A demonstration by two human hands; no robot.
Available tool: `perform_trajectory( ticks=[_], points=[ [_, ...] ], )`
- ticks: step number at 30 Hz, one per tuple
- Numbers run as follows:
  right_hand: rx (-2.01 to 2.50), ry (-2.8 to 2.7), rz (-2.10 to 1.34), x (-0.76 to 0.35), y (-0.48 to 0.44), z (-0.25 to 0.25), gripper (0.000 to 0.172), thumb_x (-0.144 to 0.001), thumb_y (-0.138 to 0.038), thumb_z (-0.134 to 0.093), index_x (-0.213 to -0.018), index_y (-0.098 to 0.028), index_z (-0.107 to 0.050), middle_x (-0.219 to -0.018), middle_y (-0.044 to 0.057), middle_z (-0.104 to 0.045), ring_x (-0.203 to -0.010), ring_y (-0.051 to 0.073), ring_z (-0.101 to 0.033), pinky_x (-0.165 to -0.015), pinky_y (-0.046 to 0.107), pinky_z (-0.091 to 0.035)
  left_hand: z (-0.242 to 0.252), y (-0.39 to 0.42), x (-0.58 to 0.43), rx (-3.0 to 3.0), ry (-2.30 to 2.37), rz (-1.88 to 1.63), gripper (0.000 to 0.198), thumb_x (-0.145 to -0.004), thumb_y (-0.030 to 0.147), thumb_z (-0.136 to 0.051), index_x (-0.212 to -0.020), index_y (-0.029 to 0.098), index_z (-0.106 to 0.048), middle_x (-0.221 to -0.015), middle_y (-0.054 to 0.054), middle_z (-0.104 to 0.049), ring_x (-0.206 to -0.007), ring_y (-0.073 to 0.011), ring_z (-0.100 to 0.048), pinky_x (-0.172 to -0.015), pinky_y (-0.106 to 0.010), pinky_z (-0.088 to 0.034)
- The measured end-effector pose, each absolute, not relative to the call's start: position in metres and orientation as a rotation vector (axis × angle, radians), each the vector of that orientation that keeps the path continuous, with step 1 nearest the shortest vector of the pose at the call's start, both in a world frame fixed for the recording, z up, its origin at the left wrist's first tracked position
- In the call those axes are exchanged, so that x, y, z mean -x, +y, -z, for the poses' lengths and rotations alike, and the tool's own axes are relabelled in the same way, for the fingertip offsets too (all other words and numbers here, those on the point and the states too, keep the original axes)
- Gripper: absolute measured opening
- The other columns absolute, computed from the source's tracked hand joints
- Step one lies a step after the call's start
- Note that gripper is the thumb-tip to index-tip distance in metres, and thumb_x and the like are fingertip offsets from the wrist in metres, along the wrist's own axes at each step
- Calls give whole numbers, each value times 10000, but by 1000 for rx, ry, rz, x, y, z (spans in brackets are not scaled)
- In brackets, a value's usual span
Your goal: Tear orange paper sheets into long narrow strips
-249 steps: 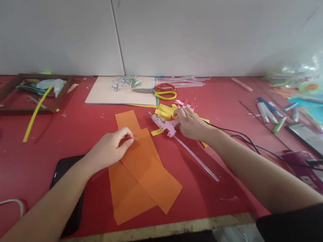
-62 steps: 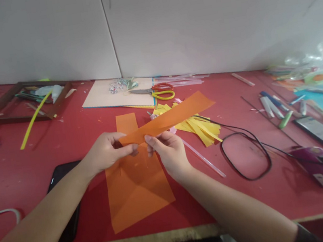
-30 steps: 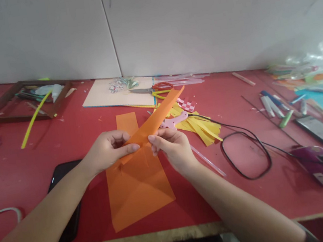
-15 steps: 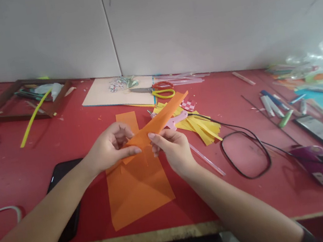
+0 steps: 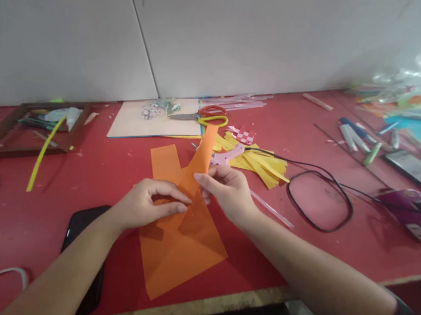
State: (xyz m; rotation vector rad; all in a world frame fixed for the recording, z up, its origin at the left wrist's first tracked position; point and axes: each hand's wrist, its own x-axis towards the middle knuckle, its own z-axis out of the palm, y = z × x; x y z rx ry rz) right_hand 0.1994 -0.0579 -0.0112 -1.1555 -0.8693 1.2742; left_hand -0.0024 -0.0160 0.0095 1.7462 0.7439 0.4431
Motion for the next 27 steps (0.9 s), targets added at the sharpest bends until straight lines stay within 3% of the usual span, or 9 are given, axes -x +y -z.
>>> perform_trajectory(
  ticks=[7, 15, 20, 22, 24, 27],
  points=[
    [1207, -1052, -1301, -192, -64, 17, 316, -757, -420, -806, -633, -180, -643, -511, -22, -624, -421, 88, -541, -445, 225, -437, -3, -16, 0, -1654, 697, -496, 155, -817, 293, -740, -923, 183, -768, -983, -46, -770, -912, -173, -711, -819, -266, -544],
    [1186, -921, -1262, -202, -59, 18, 300, -733, -376, -836, -636, -182, -630, -492, -35, -606, -418, 80, -527, -446, 214, -424, -9, -17, 2, -1742, 703, -353, 265, -843, 351, -714, -1055, 196, -738, -1057, -54, -750, -901, -174, -682, -758, -268, -499],
    [1184, -902, -1280, -201, -57, 14, 310, -701, -399, -850, -650, -175, -642, -494, -22, -616, -422, 92, -542, -437, 219, -424, -7, -18, 2, -1822, 735, -321, 327, -851, 349, -693, -1151, 218, -693, -924, -18, -731, -601, -96, -538, -560, -238, -391],
    [1172, -861, -1275, -199, -56, 10, 313, -682, -394, -859, -643, -175, -640, -488, -26, -606, -420, 85, -531, -434, 212, -424, -7, -18, 2, -1824, 715, -322, 311, -840, 319, -699, -1132, 213, -699, -968, -30, -738, -648, -108, -578, -593, -242, -418],
    [1157, -823, -1259, -199, -56, 7, 321, -663, -383, -871, -622, -178, -627, -472, -36, -584, -415, 78, -518, -426, 204, -420, -7, -19, 1, -1796, 685, -348, 284, -837, 306, -704, -1103, 208, -711, -1062, -50, -743, -827, -152, -658, -704, -259, -474],
    [1149, -822, -1260, -198, -57, 6, 325, -657, -363, -876, -608, -182, -610, -471, -47, -568, -415, 77, -515, -416, 201, -417, -7, -19, 0, -1749, 689, -372, 265, -847, 377, -703, -1043, 202, -742, -1053, -58, -757, -953, -192, -683, -812, -288, -501]
  ],
)
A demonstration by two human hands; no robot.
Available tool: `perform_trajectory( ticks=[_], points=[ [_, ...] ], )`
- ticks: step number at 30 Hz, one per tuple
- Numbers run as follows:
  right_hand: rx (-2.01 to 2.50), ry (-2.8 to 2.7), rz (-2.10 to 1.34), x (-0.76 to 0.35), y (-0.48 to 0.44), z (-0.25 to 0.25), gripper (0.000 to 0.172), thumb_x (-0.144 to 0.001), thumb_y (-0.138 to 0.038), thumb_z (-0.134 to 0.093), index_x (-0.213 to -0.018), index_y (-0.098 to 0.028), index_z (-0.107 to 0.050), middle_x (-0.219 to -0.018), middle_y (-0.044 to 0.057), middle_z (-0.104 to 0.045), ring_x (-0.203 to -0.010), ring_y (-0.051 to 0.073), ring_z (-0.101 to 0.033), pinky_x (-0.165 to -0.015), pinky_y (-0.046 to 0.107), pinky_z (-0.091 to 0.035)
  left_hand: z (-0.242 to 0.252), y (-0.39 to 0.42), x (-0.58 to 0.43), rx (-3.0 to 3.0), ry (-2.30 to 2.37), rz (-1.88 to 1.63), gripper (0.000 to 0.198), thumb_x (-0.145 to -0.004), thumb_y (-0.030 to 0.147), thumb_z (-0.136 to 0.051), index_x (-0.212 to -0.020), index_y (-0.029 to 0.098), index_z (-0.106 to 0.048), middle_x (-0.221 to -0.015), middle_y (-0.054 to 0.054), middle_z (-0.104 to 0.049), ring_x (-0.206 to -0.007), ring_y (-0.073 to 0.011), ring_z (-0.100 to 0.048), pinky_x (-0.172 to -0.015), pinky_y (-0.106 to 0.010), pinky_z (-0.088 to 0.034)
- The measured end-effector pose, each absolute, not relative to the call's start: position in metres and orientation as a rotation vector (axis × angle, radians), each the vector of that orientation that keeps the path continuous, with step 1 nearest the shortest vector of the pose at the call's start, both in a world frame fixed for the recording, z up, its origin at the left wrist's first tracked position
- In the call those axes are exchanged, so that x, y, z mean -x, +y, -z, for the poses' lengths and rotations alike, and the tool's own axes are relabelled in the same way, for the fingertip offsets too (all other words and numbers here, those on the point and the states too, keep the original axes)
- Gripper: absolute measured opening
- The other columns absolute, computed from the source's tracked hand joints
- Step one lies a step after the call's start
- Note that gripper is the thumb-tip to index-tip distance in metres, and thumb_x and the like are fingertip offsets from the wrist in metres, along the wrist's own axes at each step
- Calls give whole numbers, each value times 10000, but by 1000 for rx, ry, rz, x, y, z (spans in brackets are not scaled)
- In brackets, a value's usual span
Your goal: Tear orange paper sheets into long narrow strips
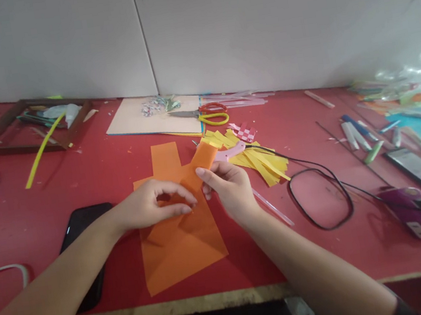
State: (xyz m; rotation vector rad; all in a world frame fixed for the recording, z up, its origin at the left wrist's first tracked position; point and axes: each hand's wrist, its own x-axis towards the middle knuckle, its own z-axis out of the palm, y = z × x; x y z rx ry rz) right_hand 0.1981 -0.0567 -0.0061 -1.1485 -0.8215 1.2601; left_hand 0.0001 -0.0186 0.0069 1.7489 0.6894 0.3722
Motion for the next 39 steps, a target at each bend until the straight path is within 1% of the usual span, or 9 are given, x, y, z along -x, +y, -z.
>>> perform_trajectory(
  ticks=[6, 20, 23, 26, 28, 31, 33, 37, 39],
  points=[
    [1162, -839, -1258, -196, -59, 7, 321, -675, -358, -867, -621, -184, -603, -486, -52, -567, -423, 76, -520, -421, 198, -420, -6, -18, -3, -1797, 713, -453, 217, -838, 339, -710, -978, 185, -771, -953, -62, -724, -844, -170, -675, -754, -271, -507],
    [1237, -960, -1239, -198, -59, 11, 334, -736, -426, -811, -607, -177, -630, -516, -20, -601, -435, 84, -516, -464, 234, -441, -10, -17, -1, -1998, 736, -434, 337, -839, 335, -716, -1163, 242, -721, -929, -28, -679, -692, -130, -521, -653, -257, -435],
    [1222, -917, -1252, -199, -58, 10, 317, -711, -412, -832, -614, -179, -639, -517, -22, -595, -441, 85, -514, -451, 233, -432, -9, -17, 0, -2014, 743, -410, 381, -844, 370, -707, -1208, 259, -712, -972, -47, -667, -738, -149, -571, -649, -258, -438],
    [1205, -863, -1221, -201, -55, 5, 325, -676, -404, -854, -616, -188, -620, -502, -29, -580, -448, 86, -508, -451, 231, -433, -9, -17, 1, -1998, 762, -382, 439, -847, 387, -698, -1267, 258, -686, -1095, -85, -682, -966, -233, -641, -651, -258, -445],
    [1214, -836, -1193, -203, -53, 2, 347, -643, -409, -872, -624, -197, -598, -492, -35, -573, -441, 86, -496, -439, 231, -422, -9, -18, 2, -1988, 755, -373, 464, -853, 375, -690, -1301, 258, -664, -1160, -98, -693, -1204, -302, -581, -675, -261, -456],
    [1201, -805, -1183, -206, -50, 0, 371, -603, -397, -895, -645, -208, -578, -485, -46, -561, -442, 86, -489, -424, 223, -397, -11, -18, 2, -1977, 732, -366, 476, -859, 360, -685, -1324, 268, -646, -1194, -92, -714, -1405, -326, -422, -744, -280, -476],
    [1168, -794, -1199, -206, -50, 1, 378, -599, -369, -901, -649, -213, -560, -476, -59, -536, -442, 80, -473, -421, 214, -378, -12, -18, 2, -1974, 730, -365, 478, -857, 375, -691, -1322, 275, -648, -1207, -85, -717, -1406, -325, -427, -770, -292, -483],
    [1138, -806, -1220, -207, -51, 3, 391, -611, -351, -895, -646, -218, -529, -483, -76, -498, -440, 70, -448, -430, 215, -361, -12, -18, 4, -1958, 746, -346, 492, -850, 434, -698, -1315, 279, -656, -1154, -75, -729, -1260, -317, -571, -719, -279, -483],
    [1135, -812, -1217, -207, -51, 2, 391, -618, -364, -889, -647, -218, -528, -498, -74, -495, -454, 73, -464, -441, 219, -371, -12, -18, 4, -1948, 742, -335, 505, -847, 447, -700, -1320, 277, -653, -1107, -73, -738, -1284, -323, -556, -714, -275, -484]
  ],
)
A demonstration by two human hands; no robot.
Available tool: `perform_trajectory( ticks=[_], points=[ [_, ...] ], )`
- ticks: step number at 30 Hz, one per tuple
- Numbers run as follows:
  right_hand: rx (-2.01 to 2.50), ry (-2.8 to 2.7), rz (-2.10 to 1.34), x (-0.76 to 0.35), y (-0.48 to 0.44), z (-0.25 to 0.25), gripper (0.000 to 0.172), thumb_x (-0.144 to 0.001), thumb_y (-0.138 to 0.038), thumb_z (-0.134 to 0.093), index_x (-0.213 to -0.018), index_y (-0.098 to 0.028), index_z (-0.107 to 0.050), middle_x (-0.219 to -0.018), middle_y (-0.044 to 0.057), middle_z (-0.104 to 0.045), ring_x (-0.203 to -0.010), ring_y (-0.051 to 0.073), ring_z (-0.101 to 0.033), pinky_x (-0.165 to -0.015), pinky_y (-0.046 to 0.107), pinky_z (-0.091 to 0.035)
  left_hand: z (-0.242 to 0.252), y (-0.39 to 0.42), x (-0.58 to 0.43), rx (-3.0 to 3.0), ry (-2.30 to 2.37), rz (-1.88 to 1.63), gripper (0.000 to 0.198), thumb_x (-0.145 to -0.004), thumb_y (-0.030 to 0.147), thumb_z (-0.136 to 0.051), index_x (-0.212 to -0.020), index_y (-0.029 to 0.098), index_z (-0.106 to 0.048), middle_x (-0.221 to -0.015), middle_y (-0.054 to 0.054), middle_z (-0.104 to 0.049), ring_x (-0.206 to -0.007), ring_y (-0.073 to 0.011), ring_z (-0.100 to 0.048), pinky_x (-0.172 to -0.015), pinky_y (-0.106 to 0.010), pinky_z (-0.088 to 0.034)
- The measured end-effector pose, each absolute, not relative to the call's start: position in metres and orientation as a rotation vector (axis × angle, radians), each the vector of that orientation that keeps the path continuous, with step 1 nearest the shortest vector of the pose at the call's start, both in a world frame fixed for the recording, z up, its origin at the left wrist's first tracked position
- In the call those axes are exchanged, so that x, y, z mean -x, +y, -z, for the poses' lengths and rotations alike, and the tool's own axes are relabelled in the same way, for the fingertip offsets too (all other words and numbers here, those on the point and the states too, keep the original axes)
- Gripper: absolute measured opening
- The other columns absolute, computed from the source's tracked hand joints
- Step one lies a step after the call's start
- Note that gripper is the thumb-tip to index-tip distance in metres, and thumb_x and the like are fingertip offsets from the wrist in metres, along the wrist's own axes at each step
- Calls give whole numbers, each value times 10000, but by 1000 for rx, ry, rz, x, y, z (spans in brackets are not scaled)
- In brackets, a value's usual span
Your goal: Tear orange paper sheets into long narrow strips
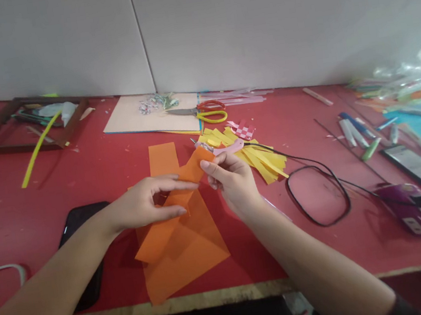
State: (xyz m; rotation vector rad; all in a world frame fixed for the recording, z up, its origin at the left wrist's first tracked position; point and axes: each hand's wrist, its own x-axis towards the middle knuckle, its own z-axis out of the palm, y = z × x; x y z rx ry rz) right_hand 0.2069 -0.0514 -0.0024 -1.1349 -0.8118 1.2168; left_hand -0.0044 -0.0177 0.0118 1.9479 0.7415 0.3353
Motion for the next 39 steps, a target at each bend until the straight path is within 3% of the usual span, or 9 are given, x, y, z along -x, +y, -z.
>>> perform_trajectory(
  ticks=[5, 9, 12, 18, 21, 24, 27, 30, 39],
  points=[
    [1144, -760, -1231, -206, -51, 2, 352, -659, -416, -849, -621, -200, -573, -556, -43, -525, -467, 74, -472, -424, 225, -364, -12, -17, 4, -1937, 728, -350, 506, -847, 404, -707, -1331, 269, -644, -1173, -75, -731, -1420, -319, -418, -892, -328, -481],
    [1126, -720, -1217, -205, -50, 4, 293, -679, -381, -821, -658, -203, -589, -571, -47, -512, -487, 76, -494, -433, 212, -383, -12, -18, 3, -1899, 716, -330, 511, -846, 429, -704, -1327, 271, -643, -1220, -76, -707, -1148, -269, -620, -807, -299, -495],
    [1136, -708, -1221, -204, -50, 4, 266, -703, -354, -775, -673, -216, -550, -573, -50, -525, -495, 86, -524, -443, 212, -406, -14, -21, 3, -1821, 678, -281, 507, -851, 430, -698, -1334, 294, -626, -1286, -65, -663, -925, -188, -660, -711, -261, -490],
    [1181, -642, -1262, -202, -50, 1, 313, -713, -387, -765, -747, -242, -489, -529, -85, -529, -393, 75, -472, -361, 194, -311, -18, -24, 5, -1526, 700, -398, 707, -849, 393, -721, -1472, 350, -389, -1426, -113, -526, -936, -176, -687, -762, -281, -543],
    [1191, -696, -1277, -199, -53, 4, 311, -701, -397, -809, -763, -225, -557, -533, -93, -507, -399, 49, -420, -382, 182, -329, -17, -22, 4, -1362, 723, -406, 751, -860, 423, -708, -1484, 359, -294, -1307, -109, -597, -870, -173, -707, -729, -300, -574],
    [1227, -872, -1317, -196, -57, 8, 285, -718, -423, -811, -799, -209, -641, -621, -50, -618, -503, 76, -524, -480, 202, -426, -13, -19, 1, -1305, 807, -433, 550, -853, 524, -681, -1282, 235, -492, -1073, -75, -659, -765, -186, -732, -653, -296, -579],
    [1244, -1087, -1269, -194, -61, 11, 240, -729, -412, -805, -806, -209, -703, -736, -4, -708, -642, 119, -619, -611, 244, -493, -11, -17, -2, -1379, 877, -409, 408, -869, 544, -643, -1035, 179, -570, -805, -7, -644, -577, -150, -698, -480, -218, -474],
    [1237, -1205, -1196, -192, -62, 12, 184, -745, -391, -789, -784, -218, -738, -752, 8, -719, -669, 134, -620, -643, 268, -493, -13, -18, -3, -1473, 904, -361, 261, -902, 431, -621, -908, 178, -559, -602, 56, -585, -415, -95, -596, -441, -196, -380],
    [1242, -1200, -1237, -189, -62, 11, 138, -730, -322, -766, -713, -200, -703, -669, -7, -648, -593, 111, -526, -561, 254, -414, -15, -20, -4, -1585, 900, -344, 181, -881, 333, -607, -815, 190, -521, -612, 58, -570, -481, -111, -616, -506, -225, -424]
  ],
)
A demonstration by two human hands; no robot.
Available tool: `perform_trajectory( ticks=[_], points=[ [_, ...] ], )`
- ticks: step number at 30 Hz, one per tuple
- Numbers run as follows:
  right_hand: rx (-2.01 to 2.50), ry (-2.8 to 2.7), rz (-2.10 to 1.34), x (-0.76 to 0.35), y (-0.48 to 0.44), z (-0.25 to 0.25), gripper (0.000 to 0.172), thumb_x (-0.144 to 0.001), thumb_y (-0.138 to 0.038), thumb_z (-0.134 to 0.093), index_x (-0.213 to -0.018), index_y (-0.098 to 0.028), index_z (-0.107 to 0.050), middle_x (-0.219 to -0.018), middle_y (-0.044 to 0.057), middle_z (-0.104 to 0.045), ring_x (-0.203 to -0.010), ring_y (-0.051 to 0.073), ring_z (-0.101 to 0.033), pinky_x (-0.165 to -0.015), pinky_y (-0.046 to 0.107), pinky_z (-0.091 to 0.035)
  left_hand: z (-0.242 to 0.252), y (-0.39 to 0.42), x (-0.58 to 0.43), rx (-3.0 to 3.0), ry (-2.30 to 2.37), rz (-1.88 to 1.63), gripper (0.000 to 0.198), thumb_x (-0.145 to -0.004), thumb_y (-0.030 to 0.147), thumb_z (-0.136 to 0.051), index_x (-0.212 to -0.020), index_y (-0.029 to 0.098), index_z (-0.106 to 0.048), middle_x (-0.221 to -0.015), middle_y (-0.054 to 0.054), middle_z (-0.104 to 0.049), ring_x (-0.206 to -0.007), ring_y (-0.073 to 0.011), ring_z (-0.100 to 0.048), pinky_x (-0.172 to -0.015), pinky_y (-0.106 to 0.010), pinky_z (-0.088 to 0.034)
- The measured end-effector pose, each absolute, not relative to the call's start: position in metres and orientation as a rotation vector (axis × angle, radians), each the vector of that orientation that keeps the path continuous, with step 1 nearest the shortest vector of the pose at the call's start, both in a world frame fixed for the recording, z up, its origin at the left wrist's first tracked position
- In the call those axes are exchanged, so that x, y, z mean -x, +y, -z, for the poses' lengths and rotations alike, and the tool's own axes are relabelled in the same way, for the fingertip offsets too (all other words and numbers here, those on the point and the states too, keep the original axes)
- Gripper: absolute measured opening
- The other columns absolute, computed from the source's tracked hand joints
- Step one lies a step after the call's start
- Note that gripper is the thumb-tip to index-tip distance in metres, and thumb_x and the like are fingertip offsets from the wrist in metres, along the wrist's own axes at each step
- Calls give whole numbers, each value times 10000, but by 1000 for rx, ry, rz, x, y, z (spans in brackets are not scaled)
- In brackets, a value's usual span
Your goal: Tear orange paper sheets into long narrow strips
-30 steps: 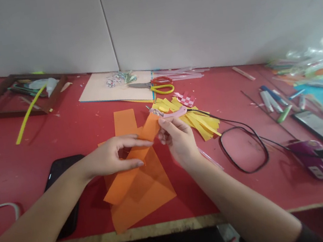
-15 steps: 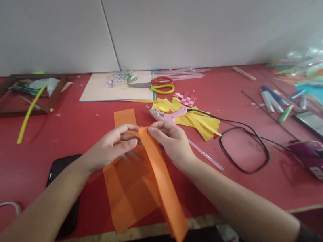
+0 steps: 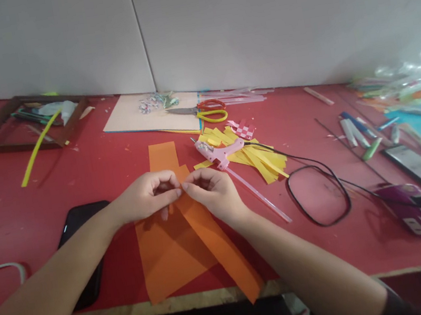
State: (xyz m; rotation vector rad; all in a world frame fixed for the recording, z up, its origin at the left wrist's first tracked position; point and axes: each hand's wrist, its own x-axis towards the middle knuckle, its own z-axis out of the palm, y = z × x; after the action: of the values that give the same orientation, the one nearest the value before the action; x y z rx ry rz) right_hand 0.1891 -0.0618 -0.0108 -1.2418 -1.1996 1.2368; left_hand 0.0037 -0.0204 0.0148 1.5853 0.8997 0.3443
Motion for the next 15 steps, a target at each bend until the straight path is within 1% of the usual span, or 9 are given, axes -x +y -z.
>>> perform_trajectory(
  ticks=[4, 7, 11, 15],
  points=[
    [1250, -1222, -1287, -189, -62, 7, 133, -722, -301, -742, -683, -194, -672, -639, -13, -615, -564, 104, -484, -531, 252, -373, -13, -20, -3, -1723, 836, -409, 189, -870, 298, -611, -751, 186, -517, -653, 50, -550, -568, -98, -597, -564, -223, -443],
    [1247, -1231, -1284, -190, -63, 6, 142, -721, -303, -725, -670, -194, -649, -601, -27, -567, -529, 95, -425, -500, 251, -322, -12, -20, -3, -1714, 822, -459, 174, -882, 295, -601, -768, 184, -530, -688, 48, -564, -546, -81, -582, -556, -212, -454],
    [1220, -1224, -1268, -190, -62, 6, 120, -721, -284, -699, -678, -195, -630, -618, -31, -556, -544, 95, -420, -532, 257, -339, -12, -19, -3, -1652, 819, -553, 165, -909, 304, -587, -802, 184, -552, -665, 52, -554, -505, -76, -592, -507, -192, -466],
    [1204, -1212, -1260, -190, -62, 7, 101, -720, -270, -661, -687, -195, -601, -639, -28, -550, -565, 97, -428, -546, 255, -345, -10, -16, -3, -1632, 835, -832, 203, -903, 333, -614, -783, 181, -553, -683, 50, -529, -505, -71, -596, -483, -179, -488]
  ],
)
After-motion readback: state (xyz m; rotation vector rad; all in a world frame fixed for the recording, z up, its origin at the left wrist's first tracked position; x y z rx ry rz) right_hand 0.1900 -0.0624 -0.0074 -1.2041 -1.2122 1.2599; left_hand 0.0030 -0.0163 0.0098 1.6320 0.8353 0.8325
